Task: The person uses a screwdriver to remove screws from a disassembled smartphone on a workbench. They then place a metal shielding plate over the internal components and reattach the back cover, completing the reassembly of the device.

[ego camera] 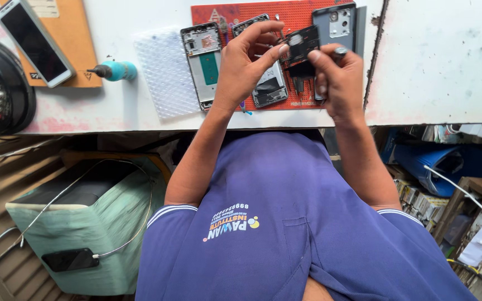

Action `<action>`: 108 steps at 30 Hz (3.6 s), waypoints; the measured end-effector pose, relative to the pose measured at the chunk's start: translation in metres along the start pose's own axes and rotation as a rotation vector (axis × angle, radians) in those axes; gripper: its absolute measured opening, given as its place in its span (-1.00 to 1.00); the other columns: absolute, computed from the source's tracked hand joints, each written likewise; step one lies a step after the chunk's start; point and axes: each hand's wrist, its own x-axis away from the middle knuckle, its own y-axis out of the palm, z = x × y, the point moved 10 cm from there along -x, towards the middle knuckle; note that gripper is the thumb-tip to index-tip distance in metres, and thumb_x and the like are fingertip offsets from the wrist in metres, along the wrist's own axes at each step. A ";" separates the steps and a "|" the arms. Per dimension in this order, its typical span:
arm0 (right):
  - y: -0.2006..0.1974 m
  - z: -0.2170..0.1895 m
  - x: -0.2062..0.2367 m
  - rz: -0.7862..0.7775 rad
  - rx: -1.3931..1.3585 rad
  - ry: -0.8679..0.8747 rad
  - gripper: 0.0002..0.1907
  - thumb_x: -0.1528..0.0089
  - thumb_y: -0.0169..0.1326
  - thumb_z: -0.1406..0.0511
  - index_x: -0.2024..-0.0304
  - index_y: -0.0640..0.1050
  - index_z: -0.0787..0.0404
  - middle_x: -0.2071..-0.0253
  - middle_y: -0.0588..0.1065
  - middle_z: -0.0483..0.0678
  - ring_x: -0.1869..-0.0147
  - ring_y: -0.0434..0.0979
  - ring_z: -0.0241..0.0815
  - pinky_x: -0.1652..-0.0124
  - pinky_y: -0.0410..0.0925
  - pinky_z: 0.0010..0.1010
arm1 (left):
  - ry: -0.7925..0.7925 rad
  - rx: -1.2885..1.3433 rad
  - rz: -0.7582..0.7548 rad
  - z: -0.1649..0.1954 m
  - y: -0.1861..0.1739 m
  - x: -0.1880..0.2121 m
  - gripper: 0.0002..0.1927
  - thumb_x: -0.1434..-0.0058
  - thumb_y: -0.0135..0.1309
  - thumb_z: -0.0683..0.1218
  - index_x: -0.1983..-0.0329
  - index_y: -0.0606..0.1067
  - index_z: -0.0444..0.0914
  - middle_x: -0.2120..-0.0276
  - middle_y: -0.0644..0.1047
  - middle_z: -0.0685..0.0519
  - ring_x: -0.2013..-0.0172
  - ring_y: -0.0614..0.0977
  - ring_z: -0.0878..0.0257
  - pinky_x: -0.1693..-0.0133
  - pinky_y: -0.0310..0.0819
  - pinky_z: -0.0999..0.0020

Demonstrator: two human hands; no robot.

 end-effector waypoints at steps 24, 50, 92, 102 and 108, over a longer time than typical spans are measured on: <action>0.055 -0.013 -0.026 -0.051 0.722 -0.156 -0.77 -0.30 0.26 0.39 -0.01 0.61 0.19 0.30 0.58 -0.23 0.34 0.36 -0.53 0.35 0.30 -0.64 | 0.037 -0.755 0.265 0.014 -0.053 -0.045 -0.90 -0.16 0.28 -0.18 0.26 0.61 -0.24 0.31 0.55 0.11 0.26 0.63 0.18 0.22 0.49 0.23; 0.083 -0.057 0.031 -0.226 0.233 -0.242 -0.85 -0.42 0.19 0.44 -0.05 0.57 0.30 0.07 0.58 -0.10 0.03 0.58 -0.41 0.01 0.50 -0.58 | -0.180 0.444 -0.092 0.038 0.005 0.061 -0.55 -0.27 0.22 -0.27 -0.22 0.43 -0.30 0.07 0.58 0.07 0.05 0.64 0.42 0.04 0.69 0.43; 0.107 -0.021 -0.056 -0.317 0.621 -0.191 -0.82 -0.35 0.19 0.45 -0.01 0.57 0.30 0.30 0.57 -0.11 0.37 0.55 -0.43 0.40 0.39 -0.61 | -0.062 -0.423 0.167 -0.015 -0.068 0.021 -0.55 -0.18 0.26 -0.24 -0.16 0.55 -0.21 0.28 0.65 0.08 0.41 0.64 0.31 0.29 0.57 0.41; 0.138 -0.035 -0.084 -0.282 0.813 -0.192 -0.82 -0.33 0.21 0.41 0.01 0.61 0.26 0.36 0.59 -0.10 0.41 0.58 -0.40 0.45 0.38 -0.57 | -0.021 -0.714 0.181 -0.010 -0.077 -0.001 -0.52 -0.14 0.28 -0.21 -0.16 0.52 -0.22 0.07 0.49 0.01 0.08 0.62 0.02 0.09 0.49 0.13; 0.142 -0.034 -0.090 -0.269 0.921 -0.302 -0.80 -0.33 0.25 0.41 0.00 0.60 0.28 0.20 0.57 -0.01 0.37 0.61 -0.29 0.41 0.44 -0.49 | -0.028 -0.756 0.167 -0.017 -0.082 -0.008 -0.50 -0.13 0.30 -0.19 -0.18 0.52 -0.22 0.07 0.47 0.02 0.09 0.62 0.04 0.11 0.51 0.14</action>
